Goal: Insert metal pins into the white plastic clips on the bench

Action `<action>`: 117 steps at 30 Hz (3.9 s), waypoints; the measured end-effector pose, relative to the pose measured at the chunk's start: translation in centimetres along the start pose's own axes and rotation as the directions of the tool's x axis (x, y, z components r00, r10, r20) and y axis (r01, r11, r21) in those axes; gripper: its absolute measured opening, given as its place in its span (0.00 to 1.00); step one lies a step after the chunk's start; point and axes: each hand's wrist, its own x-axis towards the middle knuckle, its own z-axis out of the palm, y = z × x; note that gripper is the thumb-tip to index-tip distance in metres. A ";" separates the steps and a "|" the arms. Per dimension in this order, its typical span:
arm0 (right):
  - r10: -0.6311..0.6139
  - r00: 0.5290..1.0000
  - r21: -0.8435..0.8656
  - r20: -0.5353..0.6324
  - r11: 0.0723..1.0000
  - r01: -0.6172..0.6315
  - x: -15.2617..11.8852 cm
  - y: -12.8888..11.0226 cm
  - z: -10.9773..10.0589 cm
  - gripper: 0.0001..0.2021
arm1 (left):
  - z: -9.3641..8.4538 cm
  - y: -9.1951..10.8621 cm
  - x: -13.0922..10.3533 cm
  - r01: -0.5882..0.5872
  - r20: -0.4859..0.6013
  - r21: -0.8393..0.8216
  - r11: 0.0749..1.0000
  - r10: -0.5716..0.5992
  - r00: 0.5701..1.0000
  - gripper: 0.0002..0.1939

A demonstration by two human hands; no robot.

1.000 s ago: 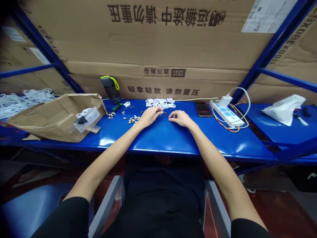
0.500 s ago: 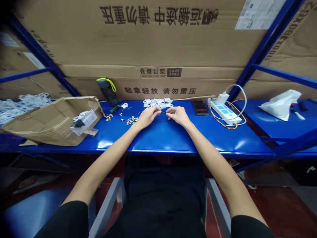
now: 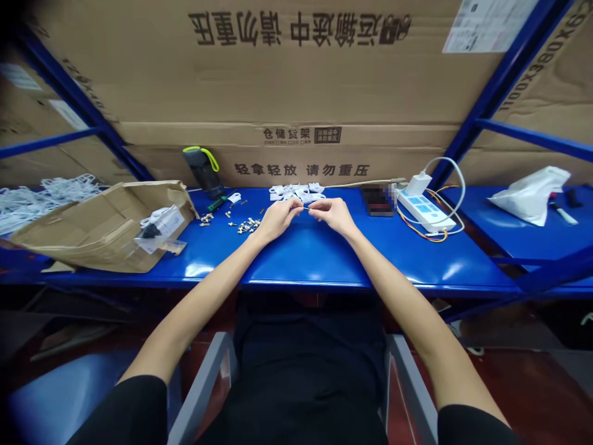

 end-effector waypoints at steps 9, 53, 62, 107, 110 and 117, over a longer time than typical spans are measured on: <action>0.013 1.000 0.080 0.018 0.997 -0.015 -0.4 -0.9 0.1 0.27 | 0.4 -0.2 -0.1 -0.006 -0.011 -0.020 1.000 0.006 1.000 0.10; -0.059 0.998 0.237 0.023 0.970 0.052 -0.6 -1.4 1.1 0.27 | 1.0 -0.2 -0.3 -0.056 -0.114 -0.211 0.976 0.033 0.993 0.12; -0.077 0.996 0.088 -0.046 0.993 0.081 -0.8 -2.1 0.4 0.26 | 0.3 -0.5 -0.1 -0.031 -0.158 -0.169 0.985 0.004 0.987 0.13; -0.177 0.902 -0.470 0.393 0.805 0.363 -1.1 -0.8 1.3 0.08 | -0.2 -1.9 -0.1 0.066 -0.017 0.195 0.979 -0.064 0.998 0.13; -0.188 0.897 -0.467 0.401 0.800 0.377 -1.2 -0.9 1.3 0.07 | -0.2 -1.8 -0.1 0.071 -0.013 0.196 0.978 -0.070 0.997 0.12; -0.192 0.896 -0.481 0.399 0.788 0.384 -1.2 -1.0 1.3 0.07 | -0.1 -1.8 -0.1 0.092 -0.013 0.196 0.976 -0.092 0.996 0.12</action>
